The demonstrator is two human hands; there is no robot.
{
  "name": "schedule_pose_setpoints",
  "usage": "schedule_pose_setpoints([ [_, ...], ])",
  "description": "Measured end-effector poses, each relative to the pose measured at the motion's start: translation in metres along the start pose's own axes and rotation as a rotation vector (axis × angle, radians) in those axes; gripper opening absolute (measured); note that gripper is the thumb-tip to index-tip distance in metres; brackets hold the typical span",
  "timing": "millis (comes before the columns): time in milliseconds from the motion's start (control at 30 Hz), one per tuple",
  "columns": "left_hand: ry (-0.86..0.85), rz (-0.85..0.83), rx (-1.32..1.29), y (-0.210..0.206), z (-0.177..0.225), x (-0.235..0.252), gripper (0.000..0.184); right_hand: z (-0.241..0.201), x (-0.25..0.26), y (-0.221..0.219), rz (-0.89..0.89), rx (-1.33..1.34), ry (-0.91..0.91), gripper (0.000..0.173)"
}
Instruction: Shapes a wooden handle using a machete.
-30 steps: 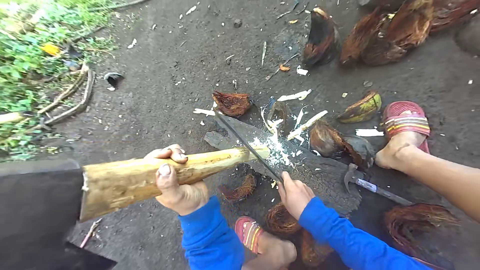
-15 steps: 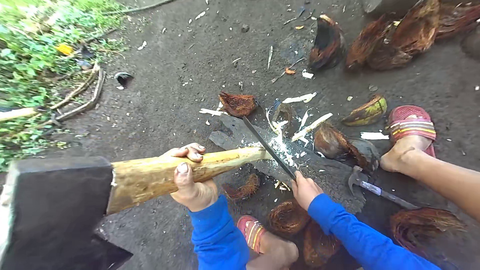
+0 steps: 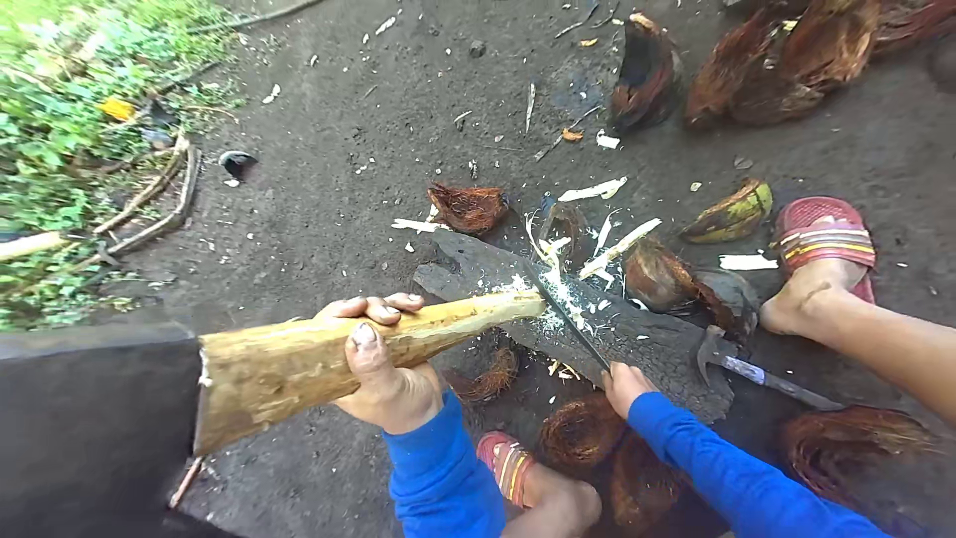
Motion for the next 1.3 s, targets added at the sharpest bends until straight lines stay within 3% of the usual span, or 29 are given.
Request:
schedule_pose_setpoints([
  [133,-0.076,0.091,0.137,-0.015,0.002,-0.007,0.012,-0.009,-0.008,0.0,0.001,0.047,0.011,0.042],
  [333,-0.147,0.13,0.229,-0.035,0.001,-0.007,0.012,-0.064,-0.061,0.04,0.056,0.212,0.304,0.04],
  [433,-0.161,0.179,0.262,-0.043,0.003,-0.01,0.011,-0.072,-0.077,0.046,0.115,0.16,0.383,0.041],
  [500,-0.184,0.215,0.301,-0.045,0.005,-0.011,0.012,-0.062,-0.063,0.034,0.133,0.106,0.35,0.042],
  [633,-0.172,0.211,0.291,-0.04,0.004,-0.01,0.016,-0.022,-0.013,0.014,-0.039,0.077,0.049,0.04],
  [700,-0.166,0.198,0.277,-0.036,0.003,-0.006,0.016,-0.005,-0.003,0.009,-0.062,0.038,-0.01,0.041],
  [1000,-0.132,0.221,0.273,-0.024,0.001,0.006,0.018,-0.06,-0.042,0.031,0.019,0.103,0.292,0.044],
  [1300,-0.106,0.279,0.257,-0.009,0.003,0.005,0.023,-0.009,0.011,0.006,-0.055,0.073,0.019,0.041],
])
Point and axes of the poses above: each hand's wrist, its own x-axis towards the middle knuckle, its own y-axis out of the back of the hand, z = x × y, the point moved 1 cm from there along x, towards the middle knuckle, and after that the axes turned 5 degrees about z, right-handed, at the moved point
